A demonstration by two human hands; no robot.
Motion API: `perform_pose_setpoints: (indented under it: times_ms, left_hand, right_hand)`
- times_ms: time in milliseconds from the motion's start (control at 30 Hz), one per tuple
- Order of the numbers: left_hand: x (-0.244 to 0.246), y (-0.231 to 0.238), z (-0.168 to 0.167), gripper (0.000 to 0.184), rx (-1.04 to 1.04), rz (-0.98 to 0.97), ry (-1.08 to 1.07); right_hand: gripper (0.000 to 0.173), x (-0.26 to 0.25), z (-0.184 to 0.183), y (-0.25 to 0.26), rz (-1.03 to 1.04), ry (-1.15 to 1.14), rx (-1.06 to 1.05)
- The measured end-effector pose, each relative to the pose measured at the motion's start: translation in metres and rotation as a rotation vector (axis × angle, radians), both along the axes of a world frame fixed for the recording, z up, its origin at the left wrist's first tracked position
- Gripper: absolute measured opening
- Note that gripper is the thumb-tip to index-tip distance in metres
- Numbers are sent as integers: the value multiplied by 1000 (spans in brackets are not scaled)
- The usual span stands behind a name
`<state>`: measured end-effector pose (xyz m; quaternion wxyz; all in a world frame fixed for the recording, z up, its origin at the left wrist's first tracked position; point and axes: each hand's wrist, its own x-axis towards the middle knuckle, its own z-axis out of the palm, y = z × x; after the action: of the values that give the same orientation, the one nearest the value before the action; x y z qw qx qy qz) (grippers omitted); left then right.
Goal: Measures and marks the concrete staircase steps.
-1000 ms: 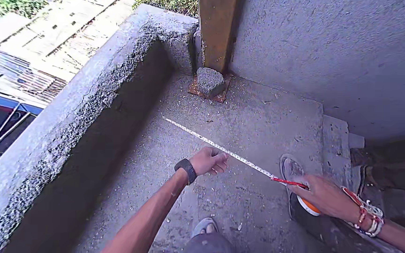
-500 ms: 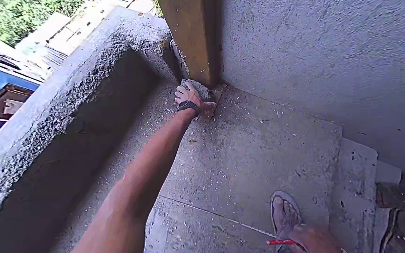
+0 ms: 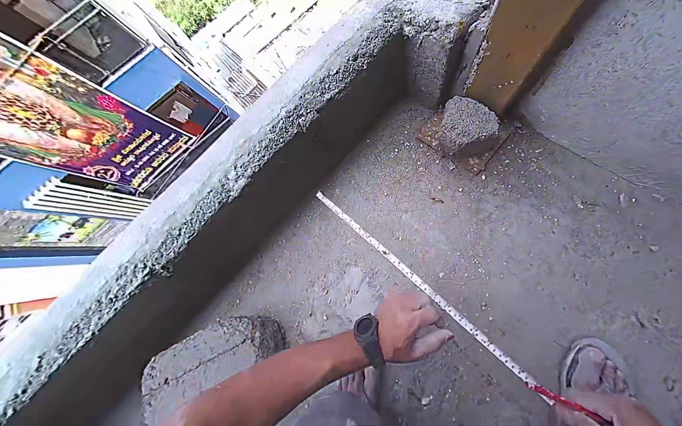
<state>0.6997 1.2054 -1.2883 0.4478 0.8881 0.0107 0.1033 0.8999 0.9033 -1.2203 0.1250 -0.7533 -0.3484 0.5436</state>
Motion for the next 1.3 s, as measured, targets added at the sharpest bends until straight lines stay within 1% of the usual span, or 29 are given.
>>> perform_pose_setpoints:
  times_ms: [33,100,133,167,200,267,333,400,467,533,567,667,700,767,833,867,933,1000,1067,1100,1167,1233,1267,1300]
  left_hand:
    - [-24,-1,-1,33,-105,18,171]
    - [-59,5,5,42,-444,131,538]
    - [-70,12,6,46,-611,227,616]
    - [-82,17,9,47,-757,325,630]
    - [-89,19,10,46,-865,398,594]
    - [-92,18,11,44,-1077,443,447]
    - [-87,17,12,40,-1245,349,326]
    - [-83,14,16,38,-1336,241,342]
    - [-76,8,17,43,-1339,208,395]
    - [-74,7,19,49,-1296,221,446]
    - [-73,6,20,49,-1272,233,465]
    - [-80,-15,20,37,-1187,270,576]
    - [-83,-23,17,34,-1161,288,638]
    - [-87,-41,10,32,-1104,375,744]
    - [-86,-52,11,32,-1056,441,821]
    - [-83,-62,12,35,-1040,449,833]
    - [-79,-72,10,35,-1011,478,826]
    - [-74,-71,-2,35,-1014,590,757]
    - [-76,-57,-21,35,-1038,656,629]
    - [-82,-52,-24,33,-1045,675,593]
    - [-91,-66,-8,33,-1011,746,608]
    - [-96,-89,15,32,-962,844,660]
    - [-102,-94,18,30,-952,875,648]
    - [-110,-95,14,28,-934,892,614]
  right_hand:
    - [47,-7,-3,8,20,1,13]
    - [45,-23,-2,30,67,-6,11]
    - [45,-32,-1,43,78,-11,20]
    - [45,-43,1,52,88,-9,22]
    - [46,-54,5,57,92,-11,9]
    - [46,-67,33,56,106,-15,-44]
    - [42,-79,57,47,56,-3,-53]
    - [36,-101,71,23,-50,-22,-21]
    - [34,-120,82,9,-135,-73,-12]
    - [34,-151,77,4,-252,-58,-2]
    - [36,-169,68,0,-319,-13,6]
    - [38,-221,25,-29,-469,207,20]
    - [38,-234,10,-40,-504,266,33]
    - [39,-243,-11,-59,-511,292,86]
    - [39,-241,-19,-77,-494,292,132]
    - [39,-232,-19,-93,-471,274,114]
    - [38,-202,-24,-135,-404,225,14]
    - [39,-170,-42,-190,-361,137,-73]
    - [42,-142,-64,-250,-370,36,-113]
    - [43,-133,-72,-277,-367,32,-131]
    - [43,-124,-80,-320,-370,68,-159]
    - [41,-131,-86,-347,-372,114,-161]
    - [42,-137,-89,-356,-375,141,-164]
    - [42,-144,-90,-364,-380,165,-164]
